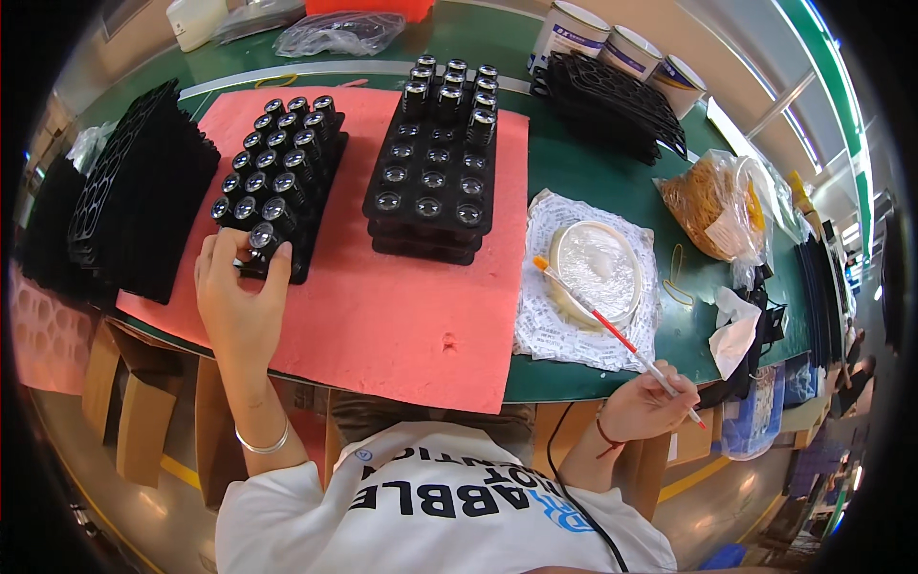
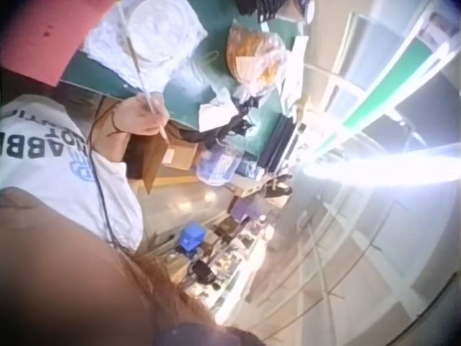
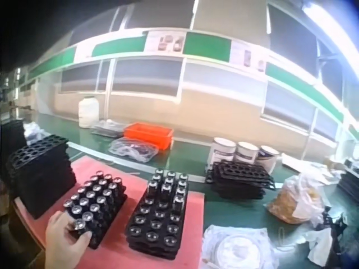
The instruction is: Apply glue to the rims of small black cylindrical components using a brush and place them into an assembly tray.
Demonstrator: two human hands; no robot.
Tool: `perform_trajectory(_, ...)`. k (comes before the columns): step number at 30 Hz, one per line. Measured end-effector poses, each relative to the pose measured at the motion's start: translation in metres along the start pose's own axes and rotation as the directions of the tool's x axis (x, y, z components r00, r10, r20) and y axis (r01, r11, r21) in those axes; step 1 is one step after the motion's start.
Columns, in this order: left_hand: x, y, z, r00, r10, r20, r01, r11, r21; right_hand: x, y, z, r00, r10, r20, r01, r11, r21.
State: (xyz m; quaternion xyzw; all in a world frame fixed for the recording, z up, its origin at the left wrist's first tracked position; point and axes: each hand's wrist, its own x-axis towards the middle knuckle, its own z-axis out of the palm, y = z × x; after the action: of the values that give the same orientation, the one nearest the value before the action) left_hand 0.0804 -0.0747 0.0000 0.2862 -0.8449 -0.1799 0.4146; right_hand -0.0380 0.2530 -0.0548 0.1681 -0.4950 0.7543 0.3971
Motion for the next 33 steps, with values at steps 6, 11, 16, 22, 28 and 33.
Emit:
perform_trajectory(6, 0.001, -0.003, -0.005, 0.999, -0.019, 0.041, 0.020, 0.999, -0.029, 0.000, 0.002, 0.000, 0.999, -0.024, 0.033, 0.023, 0.999, 0.034)
perform_trajectory(11, 0.001, -0.005, -0.009, 0.998, -0.019, 0.058, 0.025, 0.994, -0.105, 0.001, 0.003, -0.003, 0.997, -0.057, 0.057, 0.054, 0.997, 0.060)
perform_trajectory(16, -0.001, -0.006, -0.008, 0.997, -0.016, 0.081, 0.026, 0.993, -0.113, 0.001, 0.004, -0.004, 0.996, -0.069, 0.062, 0.066, 0.997, 0.046)
perform_trajectory(22, 0.000, -0.008, -0.007, 0.995, -0.026, 0.093, 0.038, 0.991, -0.132, 0.000, 0.004, -0.002, 0.997, -0.058, 0.054, 0.056, 0.998, 0.039)
perform_trajectory(28, 0.000, -0.006, -0.006, 0.995, -0.016, 0.095, 0.025, 0.995, -0.094, 0.000, 0.005, -0.005, 0.997, -0.061, 0.045, 0.060, 0.998, 0.027)
perform_trajectory(33, -0.001, 0.012, -0.014, 0.999, -0.014, -0.037, 0.014, 1.000, 0.023, 0.000, 0.004, -0.004, 0.998, -0.042, 0.045, 0.040, 0.998, 0.046)
